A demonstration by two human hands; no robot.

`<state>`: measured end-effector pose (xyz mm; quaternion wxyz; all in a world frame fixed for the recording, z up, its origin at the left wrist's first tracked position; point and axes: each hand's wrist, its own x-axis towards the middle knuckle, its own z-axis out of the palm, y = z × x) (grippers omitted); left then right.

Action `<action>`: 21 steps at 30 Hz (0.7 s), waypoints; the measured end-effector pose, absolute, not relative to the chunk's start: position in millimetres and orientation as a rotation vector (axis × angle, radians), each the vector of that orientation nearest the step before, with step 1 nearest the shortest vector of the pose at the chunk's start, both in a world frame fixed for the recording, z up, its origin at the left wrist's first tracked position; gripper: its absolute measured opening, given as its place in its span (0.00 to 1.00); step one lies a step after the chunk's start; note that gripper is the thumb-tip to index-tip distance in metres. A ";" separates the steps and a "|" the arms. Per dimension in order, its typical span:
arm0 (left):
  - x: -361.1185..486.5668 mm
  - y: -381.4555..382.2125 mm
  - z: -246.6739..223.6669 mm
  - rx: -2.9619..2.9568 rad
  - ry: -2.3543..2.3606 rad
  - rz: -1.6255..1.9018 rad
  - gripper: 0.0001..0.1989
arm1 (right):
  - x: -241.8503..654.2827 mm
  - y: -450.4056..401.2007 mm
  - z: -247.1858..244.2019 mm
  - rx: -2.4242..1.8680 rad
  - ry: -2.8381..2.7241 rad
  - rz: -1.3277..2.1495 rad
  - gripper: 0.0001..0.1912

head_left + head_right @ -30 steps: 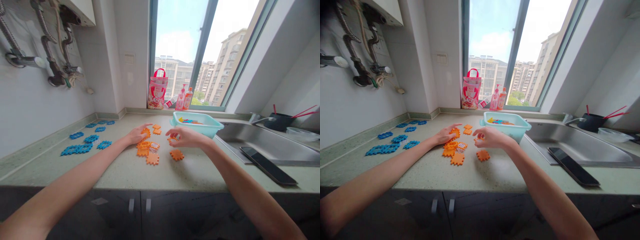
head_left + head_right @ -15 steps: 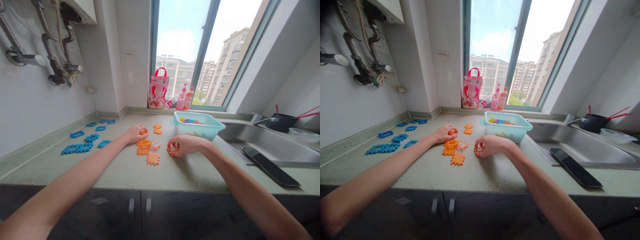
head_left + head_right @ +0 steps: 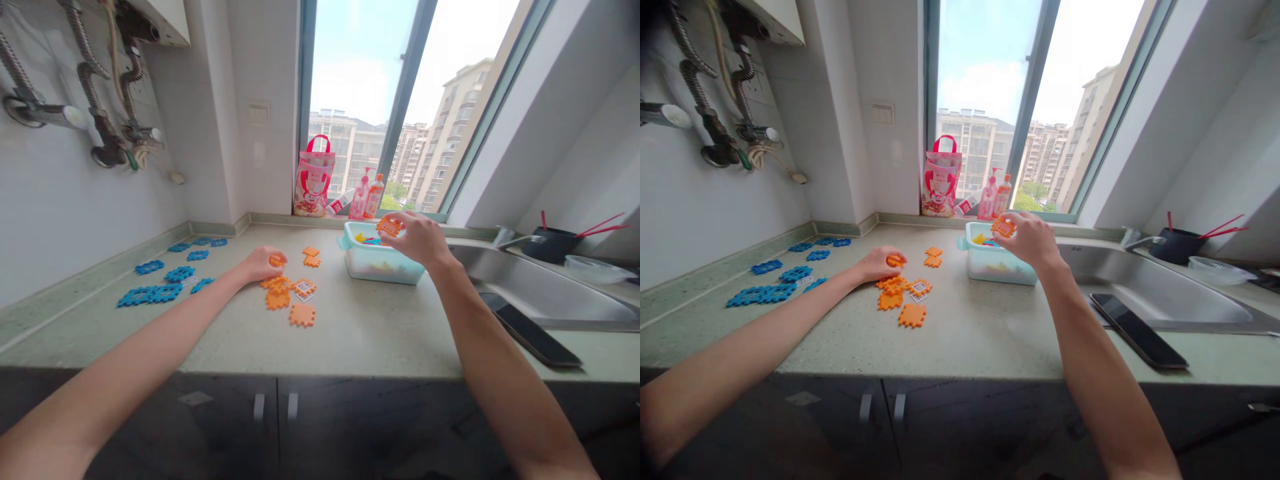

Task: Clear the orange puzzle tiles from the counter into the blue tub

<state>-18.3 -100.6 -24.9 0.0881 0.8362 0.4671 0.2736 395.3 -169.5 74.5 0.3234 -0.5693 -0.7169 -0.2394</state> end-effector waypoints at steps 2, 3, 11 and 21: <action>-18.1 -101.3 -24.8 2.512 1.405 0.820 0.15 | 403.2 -165.7 73.6 -1.549 -1.848 -0.657 0.25; -17.8 -101.4 -24.9 2.524 1.414 0.820 0.15 | 401.0 -165.4 71.9 -1.522 -1.837 -0.673 0.26; -18.3 -97.9 -28.9 2.575 1.431 0.824 0.14 | 280.6 -192.2 17.1 -0.771 -2.475 -0.083 0.23; -18.1 -108.8 -16.8 2.480 1.443 1.016 0.17 | 267.6 -171.7 -20.6 -0.655 -2.631 0.405 0.20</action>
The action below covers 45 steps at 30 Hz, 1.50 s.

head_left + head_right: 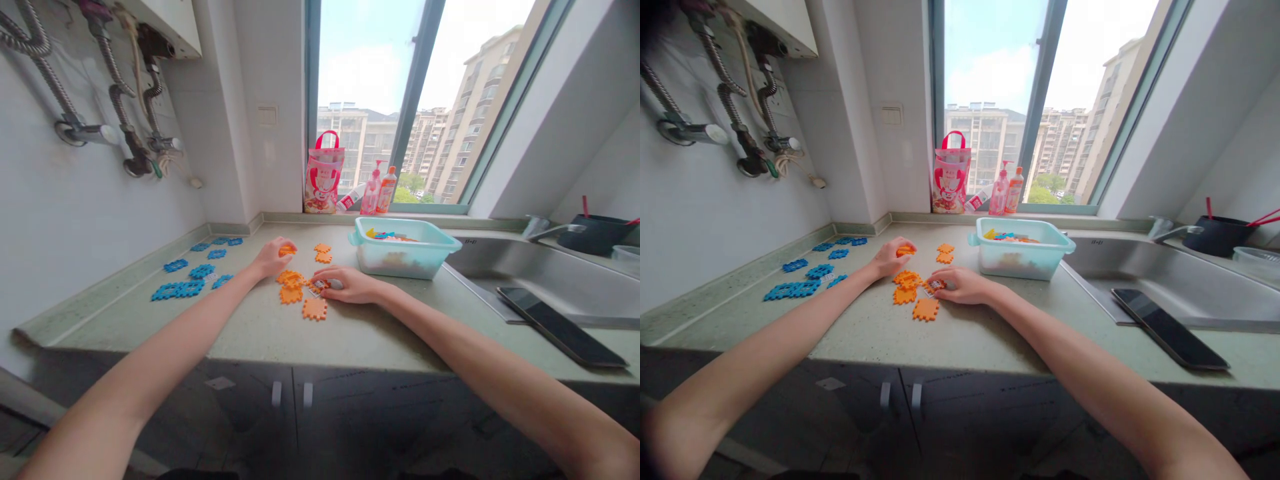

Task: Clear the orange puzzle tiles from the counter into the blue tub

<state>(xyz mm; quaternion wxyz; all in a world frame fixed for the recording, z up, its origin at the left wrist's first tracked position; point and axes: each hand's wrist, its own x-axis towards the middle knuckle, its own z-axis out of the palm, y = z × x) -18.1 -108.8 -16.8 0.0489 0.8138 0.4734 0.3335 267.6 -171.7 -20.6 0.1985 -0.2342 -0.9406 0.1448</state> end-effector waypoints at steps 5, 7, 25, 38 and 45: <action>-24.6 -124.7 6.3 2.469 1.227 0.648 0.14 | 273.6 -177.3 -9.7 -0.771 -2.546 0.050 0.18; -25.3 -131.3 13.2 2.503 1.245 0.466 0.17 | 280.7 -181.9 4.3 -0.767 -2.450 -0.180 0.18; -22.6 -139.1 22.8 2.551 1.273 0.160 0.26 | 276.9 -213.1 23.9 -0.661 -2.546 -0.087 0.22; -14.6 -133.1 11.7 2.434 1.154 0.356 0.31 | 256.4 -201.5 -11.6 -0.523 -2.530 0.097 0.23; 15.0 -142.2 0.2 2.140 1.022 0.704 0.26 | 239.9 -198.0 -19.4 -0.364 -2.396 0.037 0.23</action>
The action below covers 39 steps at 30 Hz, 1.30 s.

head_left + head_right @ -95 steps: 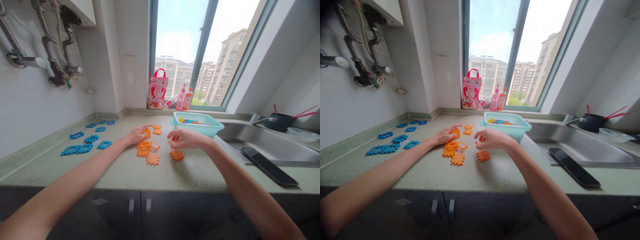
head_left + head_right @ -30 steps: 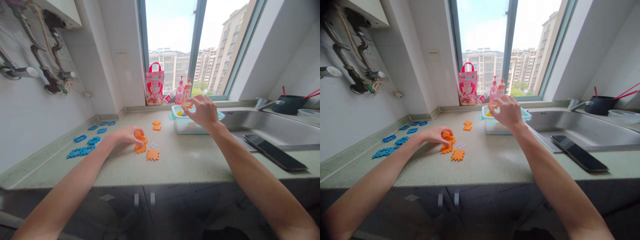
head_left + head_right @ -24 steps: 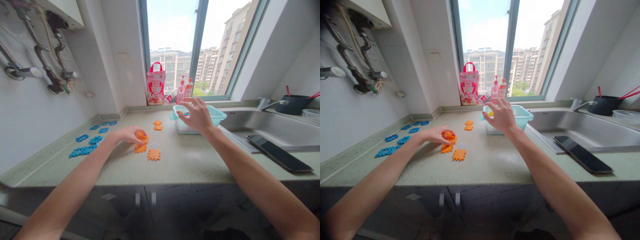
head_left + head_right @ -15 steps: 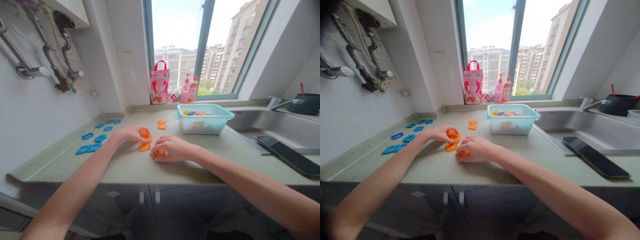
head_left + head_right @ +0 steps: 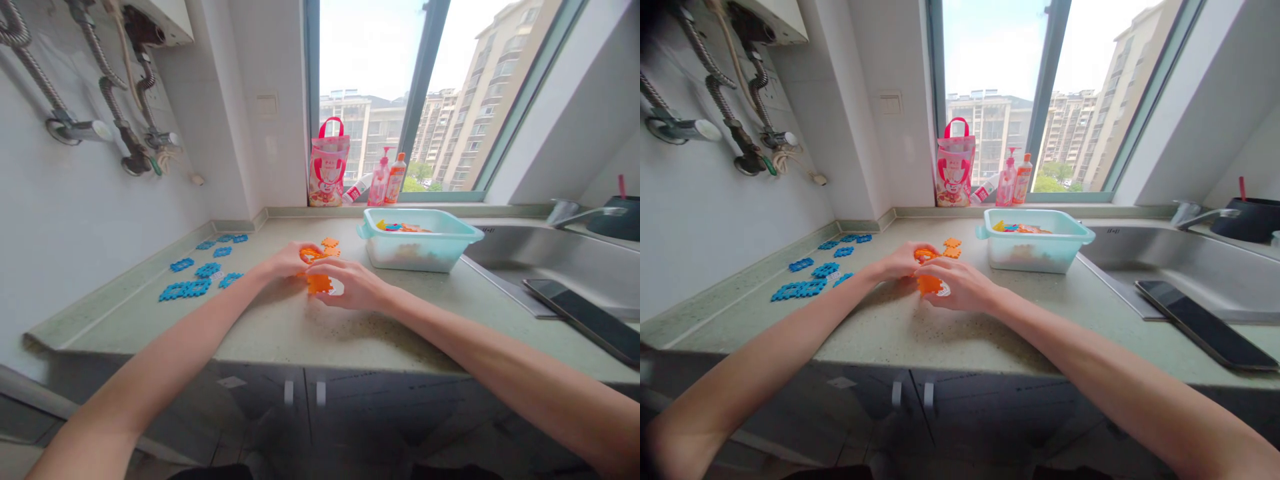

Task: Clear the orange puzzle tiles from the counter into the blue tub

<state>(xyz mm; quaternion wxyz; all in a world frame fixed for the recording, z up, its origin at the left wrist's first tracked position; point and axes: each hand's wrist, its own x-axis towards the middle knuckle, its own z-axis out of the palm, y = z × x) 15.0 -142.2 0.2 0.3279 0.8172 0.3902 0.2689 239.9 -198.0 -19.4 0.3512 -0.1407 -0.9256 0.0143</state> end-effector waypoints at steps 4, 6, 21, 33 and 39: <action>21.9 -143.5 0.2 2.026 1.078 0.813 0.23 | 239.9 -192.4 -23.1 -0.374 -2.379 -0.018 0.21; 18.1 -139.5 1.4 1.990 1.110 0.863 0.22 | 241.7 -187.7 -25.1 -0.445 -2.365 0.002 0.20; -3.9 -126.2 0.9 2.571 1.154 0.413 0.25 | 235.8 -200.9 -18.7 -0.410 -2.598 0.094 0.17; 4.4 -126.3 -0.2 2.546 1.216 0.326 0.21 | 238.9 -213.0 -10.1 -0.345 -2.689 0.219 0.14; 6.0 -129.8 -0.4 2.543 1.206 0.353 0.27 | 246.0 -207.3 -5.6 -0.361 -2.606 0.147 0.15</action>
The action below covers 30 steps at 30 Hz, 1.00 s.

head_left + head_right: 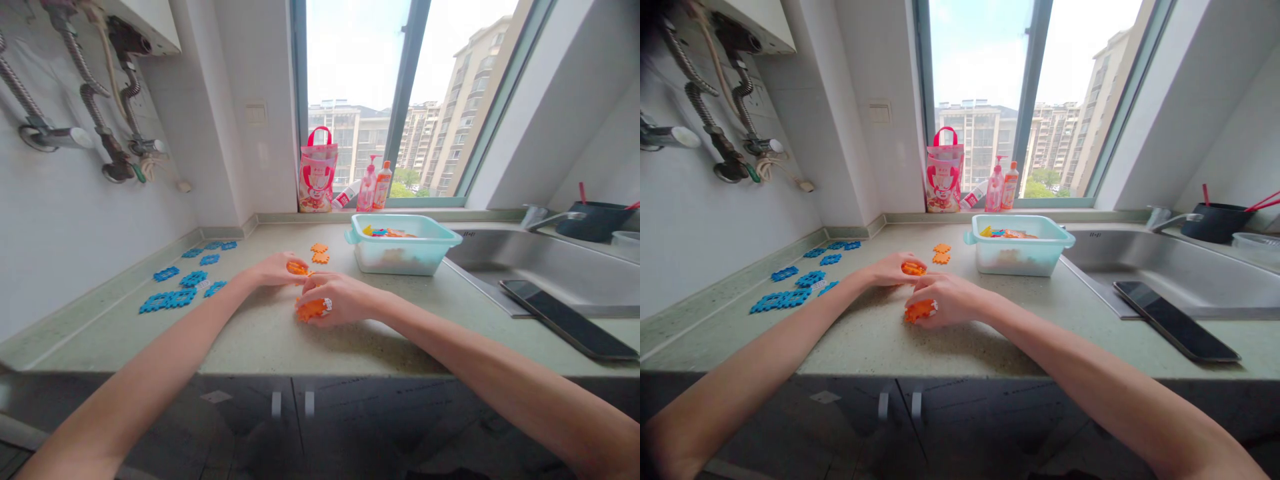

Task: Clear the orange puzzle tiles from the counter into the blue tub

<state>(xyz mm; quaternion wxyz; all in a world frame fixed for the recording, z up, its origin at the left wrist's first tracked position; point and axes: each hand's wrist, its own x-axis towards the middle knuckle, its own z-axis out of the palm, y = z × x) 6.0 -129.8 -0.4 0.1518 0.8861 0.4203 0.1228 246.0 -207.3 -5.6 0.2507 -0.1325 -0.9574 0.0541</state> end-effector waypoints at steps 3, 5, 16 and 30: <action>10.1 -135.7 0.1 2.562 1.217 0.369 0.34 | 279.6 -188.2 19.3 -0.512 -2.362 -0.081 0.16; 10.8 -136.2 -0.9 2.566 1.234 0.395 0.35 | 316.8 -171.8 38.1 -0.757 -2.147 -0.289 0.15; 3.3 -133.3 -2.5 2.546 1.090 0.467 0.28 | 351.2 -165.9 51.8 -1.143 -1.896 -0.606 0.17; -2.6 -130.0 -14.7 2.410 1.043 0.835 0.14 | 271.7 -179.7 13.9 -0.826 -2.334 -0.347 0.22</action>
